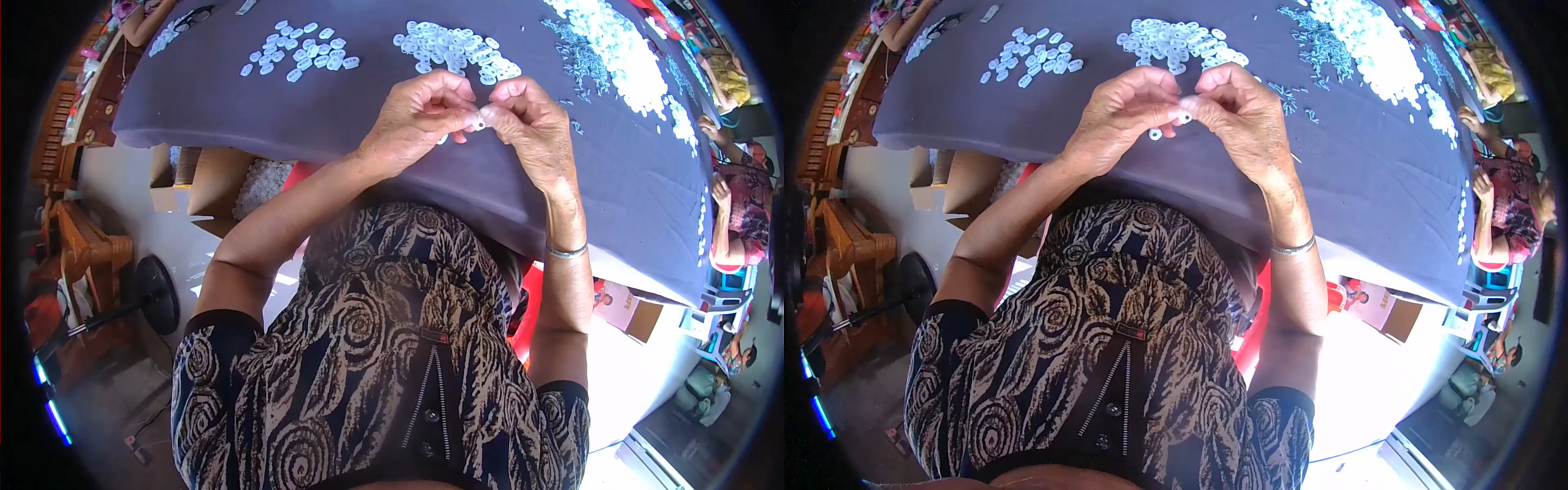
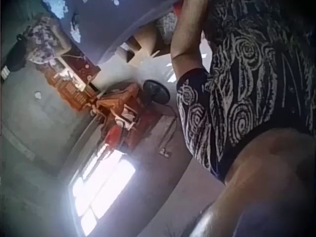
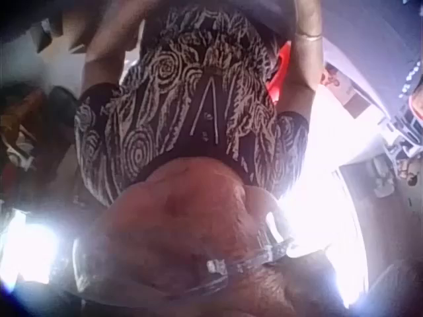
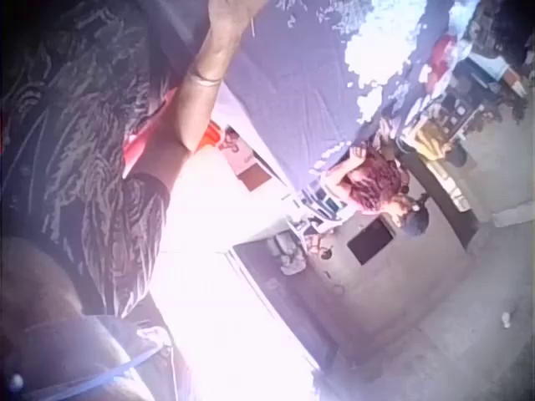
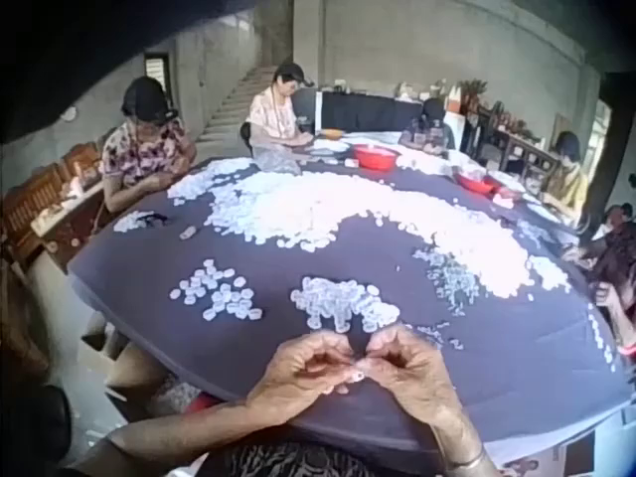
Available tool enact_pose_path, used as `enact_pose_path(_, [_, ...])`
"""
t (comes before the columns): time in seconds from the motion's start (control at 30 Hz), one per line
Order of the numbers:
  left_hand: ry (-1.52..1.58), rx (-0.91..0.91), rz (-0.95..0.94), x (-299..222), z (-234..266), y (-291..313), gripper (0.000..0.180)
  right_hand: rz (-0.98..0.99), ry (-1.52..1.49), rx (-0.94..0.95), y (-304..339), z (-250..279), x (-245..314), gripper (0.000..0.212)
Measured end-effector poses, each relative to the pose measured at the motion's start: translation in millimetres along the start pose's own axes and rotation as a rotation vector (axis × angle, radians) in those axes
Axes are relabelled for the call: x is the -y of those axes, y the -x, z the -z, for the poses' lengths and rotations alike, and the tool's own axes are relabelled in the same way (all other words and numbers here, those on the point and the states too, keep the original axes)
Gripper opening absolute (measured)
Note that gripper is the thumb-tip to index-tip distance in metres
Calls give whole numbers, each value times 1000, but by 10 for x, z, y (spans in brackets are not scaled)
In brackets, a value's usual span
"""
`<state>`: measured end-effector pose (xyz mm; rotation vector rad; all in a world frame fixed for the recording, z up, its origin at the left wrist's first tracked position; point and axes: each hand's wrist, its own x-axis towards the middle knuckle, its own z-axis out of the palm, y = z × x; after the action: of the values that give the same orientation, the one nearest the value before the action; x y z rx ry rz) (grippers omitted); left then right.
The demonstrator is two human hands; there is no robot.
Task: The person assembles plastic fasteners by hand by picking up small pins and inserting them into the holes of plastic pieces on the table.
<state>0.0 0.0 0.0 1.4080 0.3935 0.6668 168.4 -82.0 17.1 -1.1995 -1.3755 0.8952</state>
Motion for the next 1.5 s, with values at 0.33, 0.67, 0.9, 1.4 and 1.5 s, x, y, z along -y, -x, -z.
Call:
enact_pose_path(0.33, [157,-182,-159,35,-51,3,18,-21,151,-60,6,-118,14,11])
enact_pose_path(0.67, [-95,-134,-165,-6,-28,22,23,-64,220,-37,15,-108,53,10])
enact_pose_path(0.9, [-115,-125,-161,-7,-26,21,23,10,313,-44,11,-90,-1,8])
enact_pose_path(1.4, [-107,-213,-207,7,111,-44,20,-96,993,-455,51,586,-224,12])
enact_pose_path(1.5, [-112,-206,-200,-8,113,-29,20,-112,997,-383,56,573,-206,13])
